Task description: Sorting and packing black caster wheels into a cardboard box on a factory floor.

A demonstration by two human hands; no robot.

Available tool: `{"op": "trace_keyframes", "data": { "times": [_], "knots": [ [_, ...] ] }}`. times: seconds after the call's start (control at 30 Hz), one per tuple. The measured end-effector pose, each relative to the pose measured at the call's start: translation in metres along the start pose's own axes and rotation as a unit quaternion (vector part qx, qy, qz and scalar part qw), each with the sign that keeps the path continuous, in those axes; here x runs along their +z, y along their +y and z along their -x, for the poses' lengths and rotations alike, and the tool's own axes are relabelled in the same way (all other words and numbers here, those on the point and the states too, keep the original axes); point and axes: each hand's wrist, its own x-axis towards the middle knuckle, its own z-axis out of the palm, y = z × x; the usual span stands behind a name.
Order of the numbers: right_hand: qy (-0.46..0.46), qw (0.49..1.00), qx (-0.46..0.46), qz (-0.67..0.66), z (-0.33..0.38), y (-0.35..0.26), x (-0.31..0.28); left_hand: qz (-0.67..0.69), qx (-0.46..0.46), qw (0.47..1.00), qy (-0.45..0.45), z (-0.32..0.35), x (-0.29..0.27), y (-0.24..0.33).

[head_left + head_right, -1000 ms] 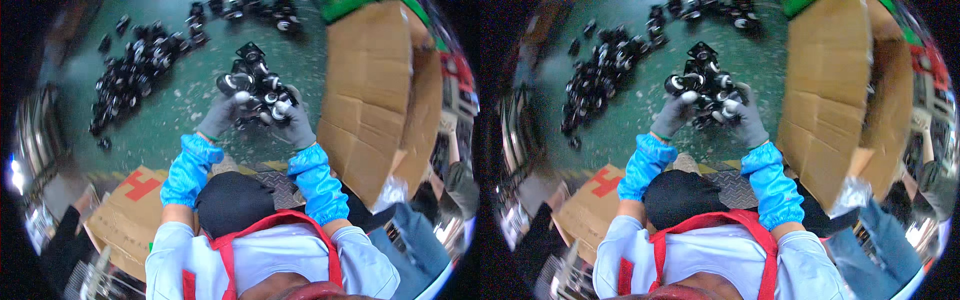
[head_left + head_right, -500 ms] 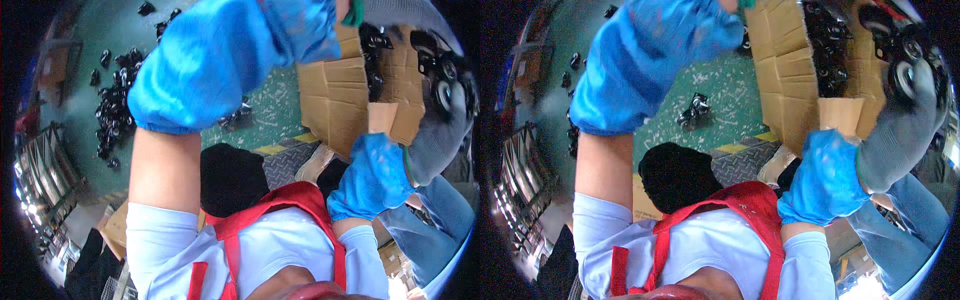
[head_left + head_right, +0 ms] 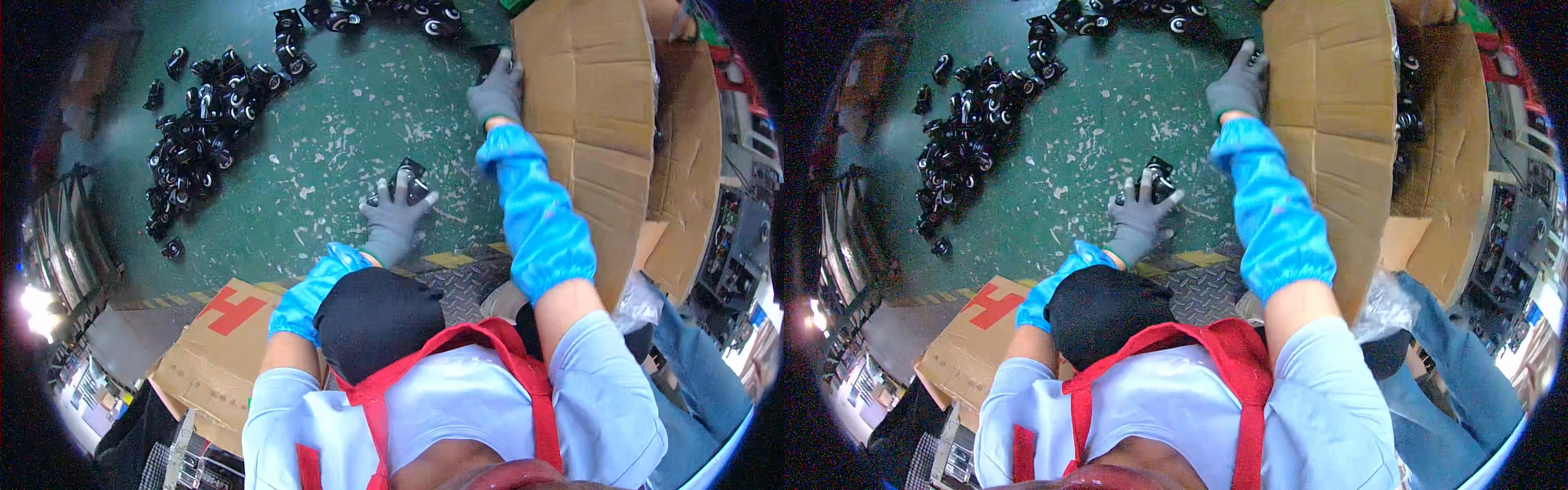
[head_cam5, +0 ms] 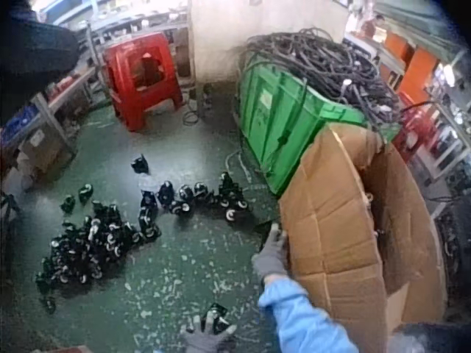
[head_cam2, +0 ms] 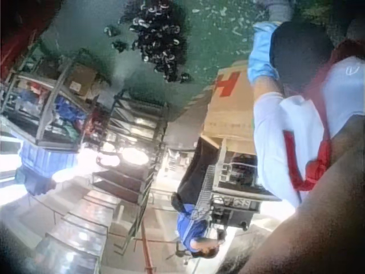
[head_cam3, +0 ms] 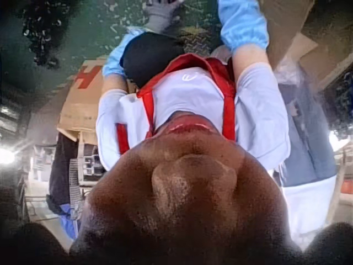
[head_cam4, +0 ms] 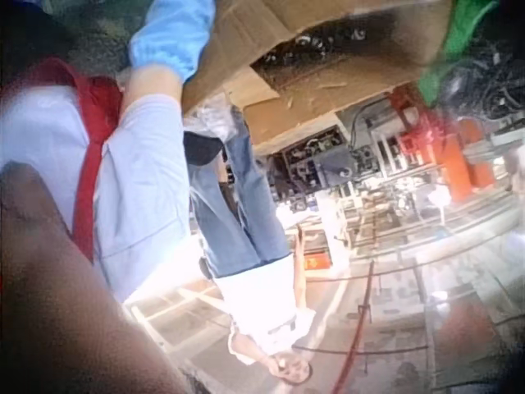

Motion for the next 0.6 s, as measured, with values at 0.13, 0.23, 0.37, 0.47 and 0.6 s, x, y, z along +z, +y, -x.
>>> {"op": "trace_keyframes", "data": {
  "times": [0.13, 0.23, 0.37, 0.47, 0.6],
  "knots": [
    [-0.071, 0.992, 0.082, 0.069, -0.085, 0.001, 0.018, -0.030, 0.054, 0.994, 0.090, -0.028, 0.043, -0.031],
    [-0.080, 0.983, 0.076, 0.149, -0.114, 0.016, 0.025, 0.040, 0.149, 0.973, 0.171, -0.049, 0.026, -0.055],
    [-0.153, 0.977, -0.051, 0.140, -0.056, -0.006, 0.022, 0.120, 0.181, 0.975, 0.046, -0.052, 0.011, -0.079],
    [-0.140, 0.977, -0.039, 0.156, -0.026, 0.013, 0.031, 0.194, 0.139, 0.971, 0.019, -0.063, -0.003, -0.072],
    [-0.129, 0.981, -0.014, 0.145, -0.004, 0.017, 0.037, 0.349, 0.063, 0.931, 0.092, -0.053, -0.021, -0.065]
  ]
}}
